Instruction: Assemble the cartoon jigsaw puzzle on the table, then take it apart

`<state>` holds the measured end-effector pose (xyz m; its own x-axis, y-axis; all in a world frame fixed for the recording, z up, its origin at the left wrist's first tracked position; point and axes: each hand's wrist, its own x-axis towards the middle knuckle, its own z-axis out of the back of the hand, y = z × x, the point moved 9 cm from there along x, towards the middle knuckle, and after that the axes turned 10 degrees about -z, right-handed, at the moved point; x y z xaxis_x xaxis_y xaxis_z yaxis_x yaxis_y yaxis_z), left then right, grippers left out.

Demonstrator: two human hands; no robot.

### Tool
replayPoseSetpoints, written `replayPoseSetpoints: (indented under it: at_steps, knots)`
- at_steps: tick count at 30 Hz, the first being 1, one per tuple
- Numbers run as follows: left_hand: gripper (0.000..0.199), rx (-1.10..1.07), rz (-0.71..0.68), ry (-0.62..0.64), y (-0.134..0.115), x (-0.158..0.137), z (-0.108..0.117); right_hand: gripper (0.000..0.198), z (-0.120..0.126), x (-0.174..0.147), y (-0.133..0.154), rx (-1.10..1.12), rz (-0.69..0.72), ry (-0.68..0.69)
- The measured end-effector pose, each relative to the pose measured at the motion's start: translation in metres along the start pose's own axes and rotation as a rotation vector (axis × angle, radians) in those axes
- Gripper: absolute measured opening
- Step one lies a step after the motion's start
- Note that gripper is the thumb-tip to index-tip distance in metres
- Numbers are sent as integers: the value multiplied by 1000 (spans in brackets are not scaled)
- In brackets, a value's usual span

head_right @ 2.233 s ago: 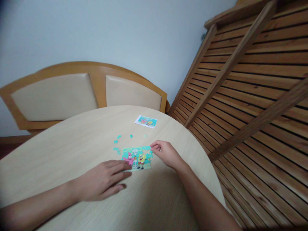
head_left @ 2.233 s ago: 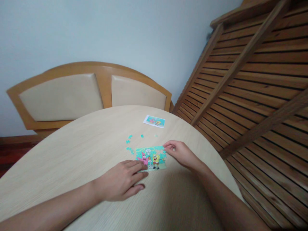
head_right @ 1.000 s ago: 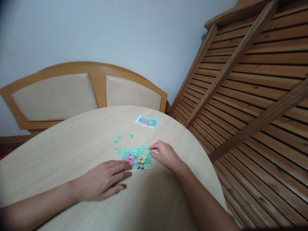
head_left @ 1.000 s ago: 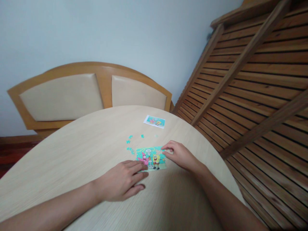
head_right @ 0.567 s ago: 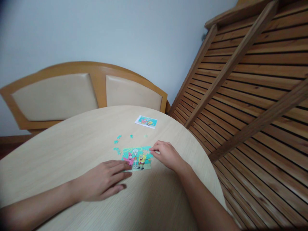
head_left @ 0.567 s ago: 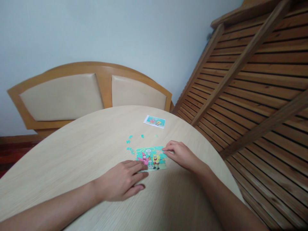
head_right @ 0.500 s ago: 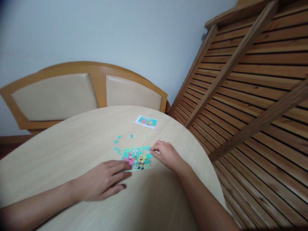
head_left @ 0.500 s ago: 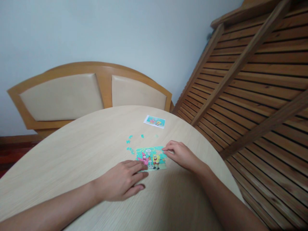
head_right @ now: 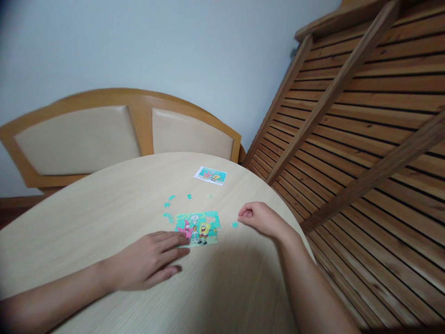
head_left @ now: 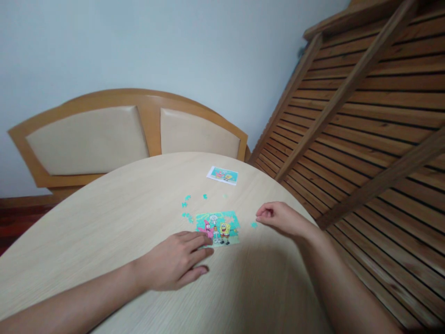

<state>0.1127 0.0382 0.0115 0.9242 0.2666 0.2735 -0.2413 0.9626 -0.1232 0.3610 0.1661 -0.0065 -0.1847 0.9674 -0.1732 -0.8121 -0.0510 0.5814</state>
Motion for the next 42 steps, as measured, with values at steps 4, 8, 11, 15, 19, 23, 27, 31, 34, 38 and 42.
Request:
replayPoseSetpoints:
  at_steps: [4,8,11,15,19,23,27,31,34,38,42]
  knots:
    - [33,4,1,5,0,-1,-1,29,-15,0,1,22,-35,77]
    - [32,3,-2,-1,0,-1,0,27,-21,-2,8,-8,-19,90]
    - [32,-2,-3,-10,0,0,1,22,-19,-5,15,-41,-4,62]
    - [32,0,-4,-5,0,1,1,15,-20,-8,24,24,14,84]
    - [31,2,-2,-21,0,0,2,14,-22,-7,37,152,82,65]
    - [32,5,-10,16,0,0,-3,21,-26,-5,57,252,179,-21]
    - [33,3,-12,28,0,0,-4,19,-39,0,65,256,170,-66]
    - [32,0,-18,8,0,-1,-2,19,-49,4,63,256,159,-57]
    - [32,1,-14,10,1,-1,-3,19,-52,6,61,247,162,-52]
    - [32,-2,-20,-4,0,0,-2,17,-51,8,58,209,163,-80]
    - [31,-11,-22,-28,-1,1,1,13,-48,7,60,149,198,-130]
